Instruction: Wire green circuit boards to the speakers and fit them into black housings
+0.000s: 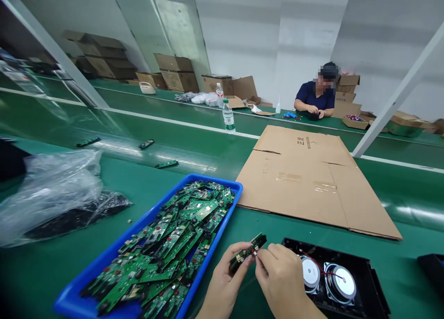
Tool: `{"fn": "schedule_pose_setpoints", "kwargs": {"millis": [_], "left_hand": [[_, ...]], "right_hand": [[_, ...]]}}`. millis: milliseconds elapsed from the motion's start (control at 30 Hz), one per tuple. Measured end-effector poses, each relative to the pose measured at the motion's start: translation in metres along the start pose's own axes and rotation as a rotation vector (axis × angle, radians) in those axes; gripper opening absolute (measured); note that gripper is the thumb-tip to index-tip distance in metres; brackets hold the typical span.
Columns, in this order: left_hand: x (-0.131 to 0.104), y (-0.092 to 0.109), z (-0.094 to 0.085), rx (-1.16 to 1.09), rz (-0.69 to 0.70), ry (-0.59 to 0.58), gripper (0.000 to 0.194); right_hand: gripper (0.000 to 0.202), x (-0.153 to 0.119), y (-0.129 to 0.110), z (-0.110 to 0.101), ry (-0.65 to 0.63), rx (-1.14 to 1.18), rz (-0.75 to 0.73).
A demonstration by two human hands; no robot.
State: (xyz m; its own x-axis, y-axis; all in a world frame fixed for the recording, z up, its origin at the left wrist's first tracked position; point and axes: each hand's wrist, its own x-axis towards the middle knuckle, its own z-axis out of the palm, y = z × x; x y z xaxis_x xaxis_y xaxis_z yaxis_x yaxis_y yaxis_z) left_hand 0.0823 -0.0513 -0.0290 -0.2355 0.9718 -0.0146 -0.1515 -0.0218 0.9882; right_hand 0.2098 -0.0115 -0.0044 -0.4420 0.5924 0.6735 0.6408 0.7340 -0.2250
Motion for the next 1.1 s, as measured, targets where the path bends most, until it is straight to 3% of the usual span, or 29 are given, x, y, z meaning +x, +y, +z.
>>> {"fn": "schedule_pose_setpoints", "kwargs": {"millis": [167,333,433,533,733,967,1100], "left_hand": [[0.000,-0.004,0.000,0.011,0.054,-0.077,0.015],[-0.002,-0.005,0.002,-0.060,0.013,-0.058,0.019],[-0.002,-0.006,0.003,-0.233,-0.081,-0.030,0.033],[-0.001,-0.006,0.003,-0.433,-0.206,-0.082,0.047],[0.001,-0.005,0.005,-0.661,-0.277,-0.095,0.037],[0.005,-0.001,0.005,-0.592,-0.282,-0.087,0.030],[0.013,0.006,-0.002,-0.457,-0.347,-0.149,0.024]], "right_hand": [[0.035,0.001,-0.001,-0.001,0.012,-0.020,-0.028],[0.036,-0.001,-0.003,0.001,0.043,-0.065,-0.043],[0.037,-0.001,-0.005,0.004,0.066,-0.104,-0.087],[0.035,-0.002,-0.006,0.004,0.072,-0.122,-0.110],[0.030,-0.005,-0.005,0.006,0.058,-0.103,-0.120],[0.035,-0.007,-0.003,0.013,0.043,-0.076,-0.123],[0.041,0.001,-0.004,0.001,-0.049,-0.043,-0.085]]}}
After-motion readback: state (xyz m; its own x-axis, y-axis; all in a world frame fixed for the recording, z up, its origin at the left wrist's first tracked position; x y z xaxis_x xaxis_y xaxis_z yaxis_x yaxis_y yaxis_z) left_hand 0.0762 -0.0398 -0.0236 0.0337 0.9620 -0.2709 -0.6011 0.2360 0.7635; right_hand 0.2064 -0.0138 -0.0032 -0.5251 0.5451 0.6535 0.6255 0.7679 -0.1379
